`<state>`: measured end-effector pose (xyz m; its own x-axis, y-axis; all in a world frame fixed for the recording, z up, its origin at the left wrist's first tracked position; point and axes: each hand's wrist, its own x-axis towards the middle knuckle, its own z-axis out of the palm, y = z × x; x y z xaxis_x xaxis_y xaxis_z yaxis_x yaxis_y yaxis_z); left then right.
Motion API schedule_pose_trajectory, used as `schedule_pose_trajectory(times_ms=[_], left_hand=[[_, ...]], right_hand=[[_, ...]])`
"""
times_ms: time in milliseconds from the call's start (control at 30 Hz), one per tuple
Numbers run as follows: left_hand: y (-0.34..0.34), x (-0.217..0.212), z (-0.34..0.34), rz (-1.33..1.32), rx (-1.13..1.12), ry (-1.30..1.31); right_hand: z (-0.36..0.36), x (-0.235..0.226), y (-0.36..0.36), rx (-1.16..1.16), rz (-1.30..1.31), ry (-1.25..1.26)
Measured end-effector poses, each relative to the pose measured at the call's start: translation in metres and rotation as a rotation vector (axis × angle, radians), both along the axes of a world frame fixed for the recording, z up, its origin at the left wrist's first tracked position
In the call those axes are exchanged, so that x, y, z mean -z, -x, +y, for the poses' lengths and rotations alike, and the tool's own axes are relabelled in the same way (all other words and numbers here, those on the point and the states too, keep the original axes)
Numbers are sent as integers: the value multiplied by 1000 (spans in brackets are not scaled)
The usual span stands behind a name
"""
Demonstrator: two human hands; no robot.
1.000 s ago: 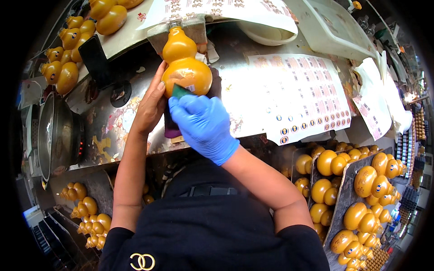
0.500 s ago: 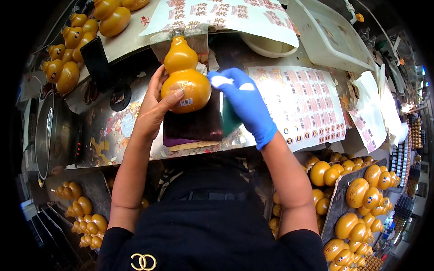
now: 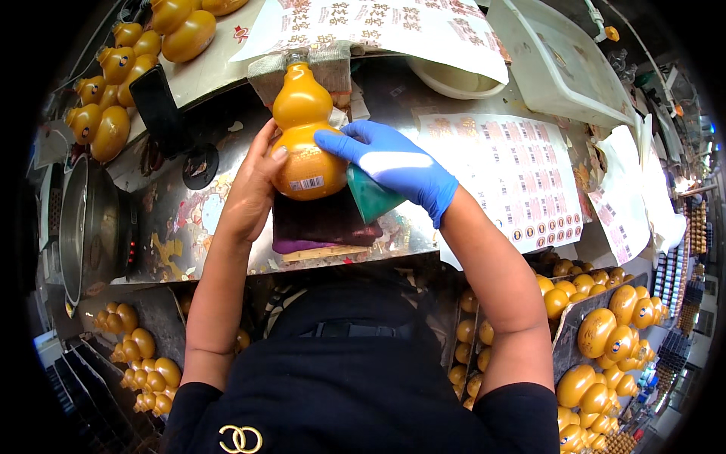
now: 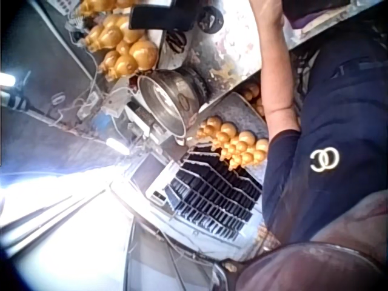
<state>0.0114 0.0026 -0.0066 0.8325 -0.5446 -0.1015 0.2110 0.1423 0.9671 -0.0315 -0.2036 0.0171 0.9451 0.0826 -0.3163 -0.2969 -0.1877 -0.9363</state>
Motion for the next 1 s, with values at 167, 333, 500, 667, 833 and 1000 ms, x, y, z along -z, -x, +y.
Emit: schedule_pose_trajectory(times_ms=[167,333,500,667,833,1000], left_hand=[[2,-6,-11,-63,-50,-89],[-4,-7,-12,57,-105,-75],[-7,-10,-12,27,-93,-86],[-7,-7,-13,-53,-47,-155],[-9,-10,-7,18,-20,-72],[-7,-9,-8,-22,8,-127]], right_hand=[[1,2,-2,-54,-1,210],[-2,0,-5,-80,65,128],[1,8,0,33,-3,-57],[12,5,11,39,-24,94],[16,22,18,178,-49,-112],[21,18,23,117,-59,-20]])
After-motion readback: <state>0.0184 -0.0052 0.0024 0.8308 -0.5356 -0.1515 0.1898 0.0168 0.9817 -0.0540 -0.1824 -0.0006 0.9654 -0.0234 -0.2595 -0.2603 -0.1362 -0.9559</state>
